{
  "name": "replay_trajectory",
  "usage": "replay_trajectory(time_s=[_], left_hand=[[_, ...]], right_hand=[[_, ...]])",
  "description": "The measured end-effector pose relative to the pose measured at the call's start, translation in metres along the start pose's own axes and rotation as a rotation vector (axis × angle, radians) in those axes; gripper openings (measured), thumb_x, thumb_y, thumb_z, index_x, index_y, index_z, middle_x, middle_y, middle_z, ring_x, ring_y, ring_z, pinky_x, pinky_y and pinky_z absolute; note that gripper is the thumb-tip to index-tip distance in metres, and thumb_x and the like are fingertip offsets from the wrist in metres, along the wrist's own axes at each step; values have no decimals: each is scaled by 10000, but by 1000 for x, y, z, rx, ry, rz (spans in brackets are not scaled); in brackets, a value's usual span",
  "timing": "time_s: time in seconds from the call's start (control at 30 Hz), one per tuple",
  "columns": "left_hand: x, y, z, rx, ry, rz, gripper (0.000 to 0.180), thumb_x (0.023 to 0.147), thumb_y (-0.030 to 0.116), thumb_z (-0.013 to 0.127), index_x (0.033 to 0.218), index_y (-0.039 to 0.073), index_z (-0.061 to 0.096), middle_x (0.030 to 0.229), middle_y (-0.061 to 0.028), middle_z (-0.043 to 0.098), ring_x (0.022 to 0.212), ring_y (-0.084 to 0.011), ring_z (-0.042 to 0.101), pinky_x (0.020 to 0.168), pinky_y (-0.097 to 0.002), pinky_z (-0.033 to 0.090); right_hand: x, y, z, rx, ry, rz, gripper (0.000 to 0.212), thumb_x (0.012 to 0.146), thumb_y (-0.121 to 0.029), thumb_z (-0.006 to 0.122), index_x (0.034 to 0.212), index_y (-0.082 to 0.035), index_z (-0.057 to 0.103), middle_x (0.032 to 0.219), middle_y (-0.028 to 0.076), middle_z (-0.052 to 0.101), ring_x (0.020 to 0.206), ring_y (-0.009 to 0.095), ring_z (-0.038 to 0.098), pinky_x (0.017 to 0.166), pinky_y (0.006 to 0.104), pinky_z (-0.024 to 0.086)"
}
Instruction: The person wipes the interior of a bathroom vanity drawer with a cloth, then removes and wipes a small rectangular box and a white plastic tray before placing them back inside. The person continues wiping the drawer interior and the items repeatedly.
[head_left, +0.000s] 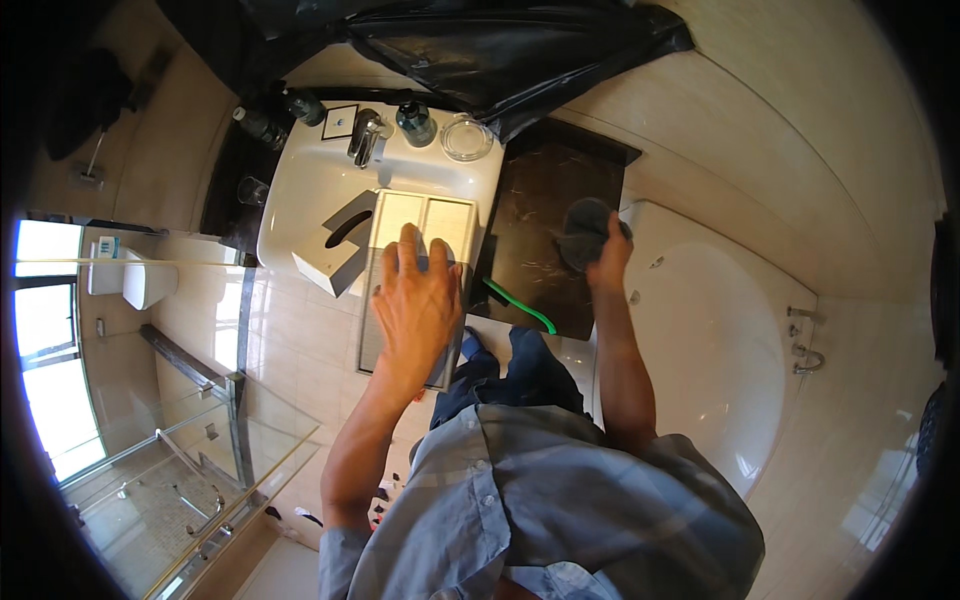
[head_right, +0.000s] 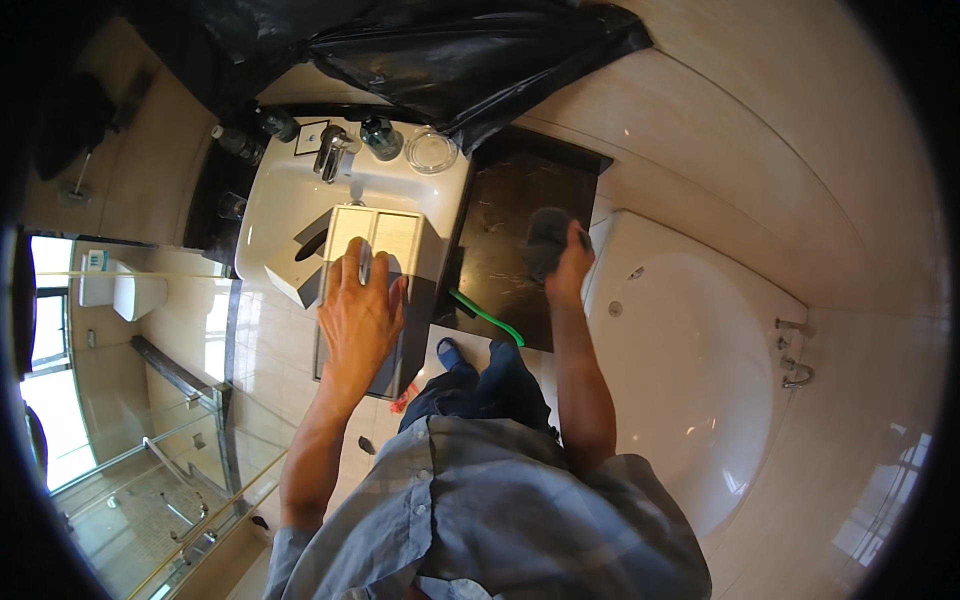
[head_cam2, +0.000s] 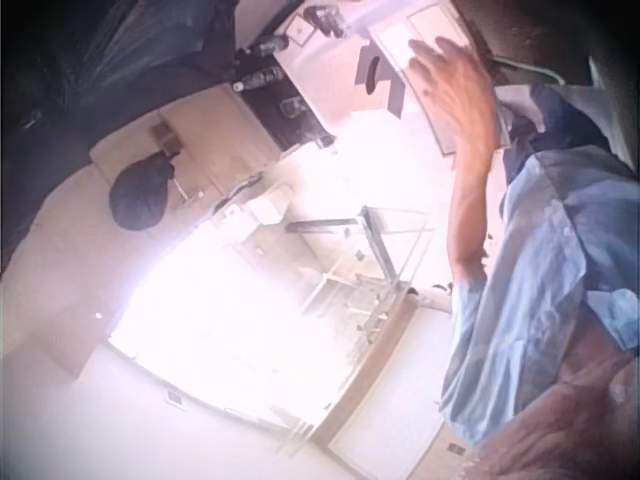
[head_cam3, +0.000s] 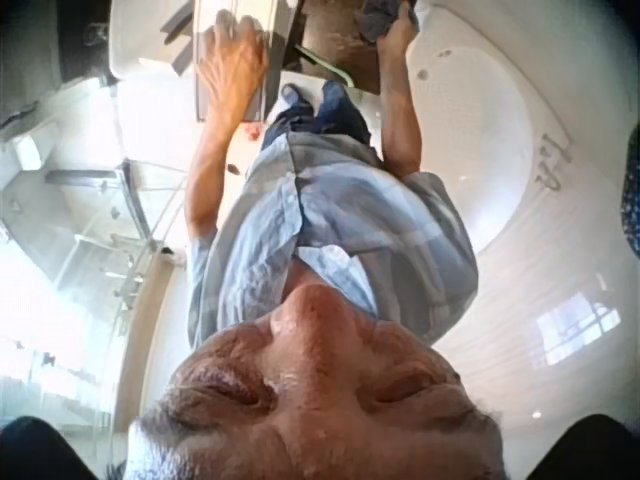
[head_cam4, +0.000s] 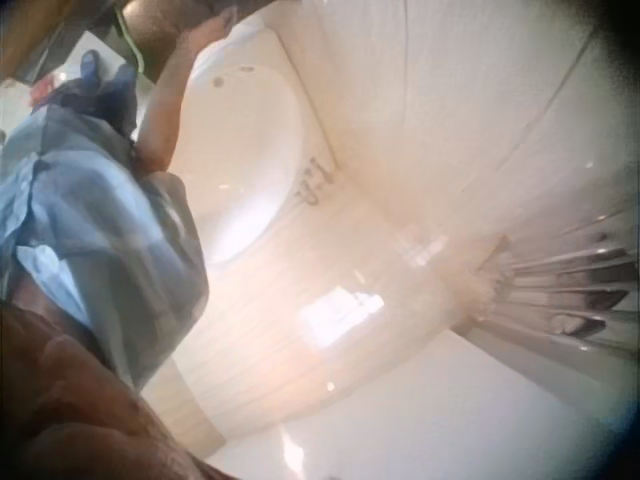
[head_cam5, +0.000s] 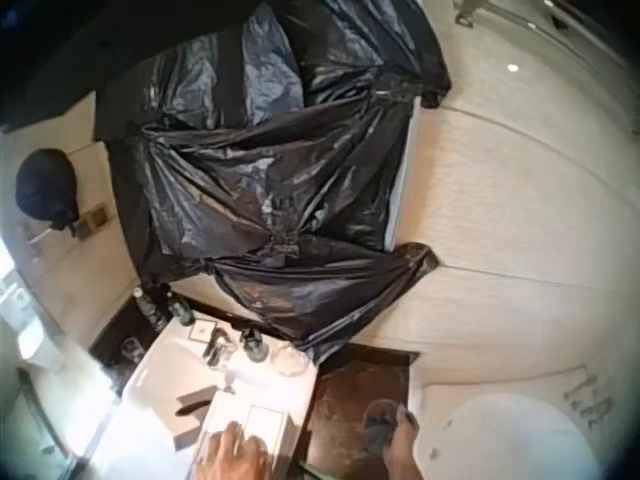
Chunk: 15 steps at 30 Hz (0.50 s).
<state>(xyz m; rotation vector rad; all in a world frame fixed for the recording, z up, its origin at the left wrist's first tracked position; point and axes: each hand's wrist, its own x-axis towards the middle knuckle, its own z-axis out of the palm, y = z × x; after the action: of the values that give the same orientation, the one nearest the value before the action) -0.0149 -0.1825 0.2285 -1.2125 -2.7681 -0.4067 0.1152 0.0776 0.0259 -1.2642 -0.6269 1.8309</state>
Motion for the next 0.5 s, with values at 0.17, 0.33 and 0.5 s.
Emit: replay_trajectory(time_s=[0.17, 0.33, 0.5], left_hand=[[13, 15, -1, 165, -194, -99, 347, 853, 283, 697, 1123, 72, 643, 1300, -164, 540, 1134, -368, 557, 873, -503, 471], [24, 35, 24, 120, -15, 36, 344, 814, 183, 723, 1127, 57, 658, 1322, -186, 533, 1243, -389, 494, 995, -520, 387], [51, 59, 56, -99, 75, 143, 258, 773, 78, 724, 1020, 29, 670, 1300, -190, 555, 1233, -376, 523, 1022, -560, 376]], right_hand=[[11, 71, 10, -980, -182, -867, 439, 912, -350, 660, 1173, 0, 615, 1263, 192, 556, 1164, 351, 529, 1008, 451, 411], [11, 139, -46, -1749, -805, -868, 626, 938, -485, 506, 1406, -69, 506, 1575, 198, 240, 1471, 428, 130, 1169, 594, 116], [11, 140, -22, -1734, -1052, -822, 506, 970, -398, 465, 1427, -184, 509, 1599, 130, 231, 1489, 393, 108, 1183, 585, 81]])
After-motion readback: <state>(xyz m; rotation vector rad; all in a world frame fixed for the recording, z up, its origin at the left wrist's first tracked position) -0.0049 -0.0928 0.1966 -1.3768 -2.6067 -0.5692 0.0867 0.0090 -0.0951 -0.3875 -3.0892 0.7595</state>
